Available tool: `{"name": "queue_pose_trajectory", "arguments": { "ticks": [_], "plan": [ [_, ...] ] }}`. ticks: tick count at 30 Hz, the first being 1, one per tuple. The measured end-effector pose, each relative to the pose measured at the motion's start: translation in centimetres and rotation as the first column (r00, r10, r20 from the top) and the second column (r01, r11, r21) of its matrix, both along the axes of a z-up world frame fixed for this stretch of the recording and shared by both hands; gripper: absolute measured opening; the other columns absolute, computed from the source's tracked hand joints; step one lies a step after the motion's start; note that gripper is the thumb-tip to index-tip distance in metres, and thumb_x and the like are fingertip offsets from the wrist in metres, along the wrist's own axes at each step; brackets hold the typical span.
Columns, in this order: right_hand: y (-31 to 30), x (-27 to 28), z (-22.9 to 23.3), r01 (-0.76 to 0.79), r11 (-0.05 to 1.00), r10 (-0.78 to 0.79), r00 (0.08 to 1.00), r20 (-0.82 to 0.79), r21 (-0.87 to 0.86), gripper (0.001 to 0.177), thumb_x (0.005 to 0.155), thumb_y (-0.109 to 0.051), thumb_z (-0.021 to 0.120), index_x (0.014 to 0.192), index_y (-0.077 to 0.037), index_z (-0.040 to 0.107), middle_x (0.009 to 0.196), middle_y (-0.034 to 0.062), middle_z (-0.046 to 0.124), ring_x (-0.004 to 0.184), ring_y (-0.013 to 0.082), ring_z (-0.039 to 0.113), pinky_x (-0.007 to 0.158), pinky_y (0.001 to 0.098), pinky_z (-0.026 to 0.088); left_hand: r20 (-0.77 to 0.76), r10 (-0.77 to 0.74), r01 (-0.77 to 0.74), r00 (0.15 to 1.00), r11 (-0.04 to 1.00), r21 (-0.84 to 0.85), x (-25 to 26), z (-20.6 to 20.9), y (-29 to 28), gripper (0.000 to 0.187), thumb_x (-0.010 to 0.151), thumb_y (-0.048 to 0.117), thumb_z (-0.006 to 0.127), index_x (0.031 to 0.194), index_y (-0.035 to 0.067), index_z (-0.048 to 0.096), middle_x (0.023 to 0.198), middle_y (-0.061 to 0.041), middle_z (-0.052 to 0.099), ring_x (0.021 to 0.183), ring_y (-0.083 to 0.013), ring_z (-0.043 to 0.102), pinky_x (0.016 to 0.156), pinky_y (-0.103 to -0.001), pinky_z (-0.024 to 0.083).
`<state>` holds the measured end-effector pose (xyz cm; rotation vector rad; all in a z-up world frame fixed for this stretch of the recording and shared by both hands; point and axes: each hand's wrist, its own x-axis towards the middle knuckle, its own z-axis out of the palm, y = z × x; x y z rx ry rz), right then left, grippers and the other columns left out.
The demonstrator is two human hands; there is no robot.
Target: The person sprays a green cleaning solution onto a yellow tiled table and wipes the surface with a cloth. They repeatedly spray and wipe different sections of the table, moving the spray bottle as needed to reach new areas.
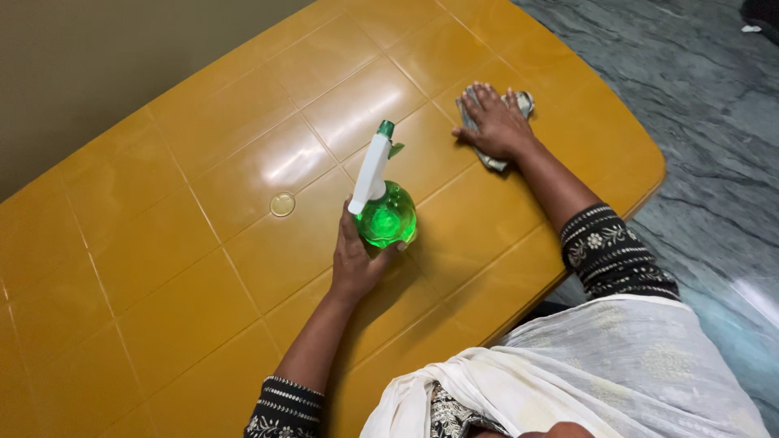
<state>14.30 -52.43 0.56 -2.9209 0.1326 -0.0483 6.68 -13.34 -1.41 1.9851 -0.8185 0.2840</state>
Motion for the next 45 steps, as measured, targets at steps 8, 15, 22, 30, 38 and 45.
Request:
{"name": "queue_pose_trajectory", "arguments": {
  "ticks": [8,15,22,30,38,45],
  "plan": [
    [-0.2,3.6,0.1,0.14,0.982,-0.162,0.97,0.179,0.127,0.09,0.097,-0.066,0.051,0.164,-0.013,0.024,0.169,0.0176,0.016,0.155,0.0325,0.014,0.125,0.0539,0.006,-0.098,-0.03,0.031,0.995,1.0,0.003,0.8,-0.6,-0.1,0.123,0.079,0.037,0.091,0.163,0.01,0.005,0.164,-0.026,0.032,0.147,-0.0423,0.044,0.115,-0.047,0.045],
    [-0.9,3.1,-1.6,0.145,0.983,-0.174,0.928,0.328,0.111,0.068,0.103,-0.047,0.061,0.156,-0.007,0.047,0.166,0.0209,0.036,0.155,0.0366,0.03,0.13,0.047,0.024,-0.259,-0.21,0.094,0.943,0.912,-0.399,1.9,-2.1,0.1,0.12,0.091,0.065,0.067,0.167,0.015,-0.011,0.175,-0.025,0.007,0.164,-0.0379,0.011,0.13,-0.048,0.018],
    [-1.0,2.6,-3.6,0.066,0.997,-0.07,0.97,0.232,0.028,0.077,0.105,-0.056,0.048,0.157,-0.001,0.038,0.168,0.0224,0.026,0.158,0.0349,0.02,0.127,0.049,0.015,-0.405,-0.277,0.011,0.871,0.836,-0.548,2.9,-2.3,0.4,0.117,0.091,0.08,0.051,0.166,0.018,-0.013,0.176,-0.022,0.001,0.164,-0.0352,0.006,0.129,-0.048,0.01],
    [3.4,-3.7,-1.8,0.08,0.996,-0.081,0.997,-0.013,-0.028,0.101,0.094,-0.069,0.047,0.163,-0.004,0.011,0.171,0.0183,0.002,0.159,0.0299,0.001,0.127,0.0428,0.002,-0.383,-0.342,0.036,0.858,0.784,-0.62,1.7,-1.9,0.5,0.108,0.094,0.076,0.049,0.166,0.02,-0.011,0.175,-0.02,0.0,0.163,-0.032,0.004,0.128,-0.047,0.006],
    [10.9,-8.1,-0.9,0.083,0.994,-0.09,0.988,-0.122,-0.067,0.105,0.094,-0.072,0.045,0.163,-0.003,0.006,0.171,0.0205,-0.004,0.159,0.0323,-0.004,0.126,0.0457,-0.001,-0.515,-0.57,-0.164,0.64,0.554,-0.816,1.7,-1.9,1.1,0.097,0.095,0.075,0.039,0.165,0.027,-0.008,0.175,-0.018,0.0,0.162,-0.0286,0.0,0.127,-0.042,0.002],
    [11.2,-8.8,-0.1,0.099,0.995,-0.099,0.995,0.013,-0.004,0.1,0.095,-0.074,0.041,0.162,-0.004,0.016,0.171,0.0177,0.005,0.159,0.0292,0.001,0.127,0.0437,0.002,-0.528,-0.56,-0.176,0.639,0.562,-0.808,2.2,-1.4,0.9,0.098,0.094,0.076,0.038,0.165,0.028,-0.009,0.174,-0.017,-0.001,0.161,-0.029,0.001,0.126,-0.041,0.003]
  ]
}}
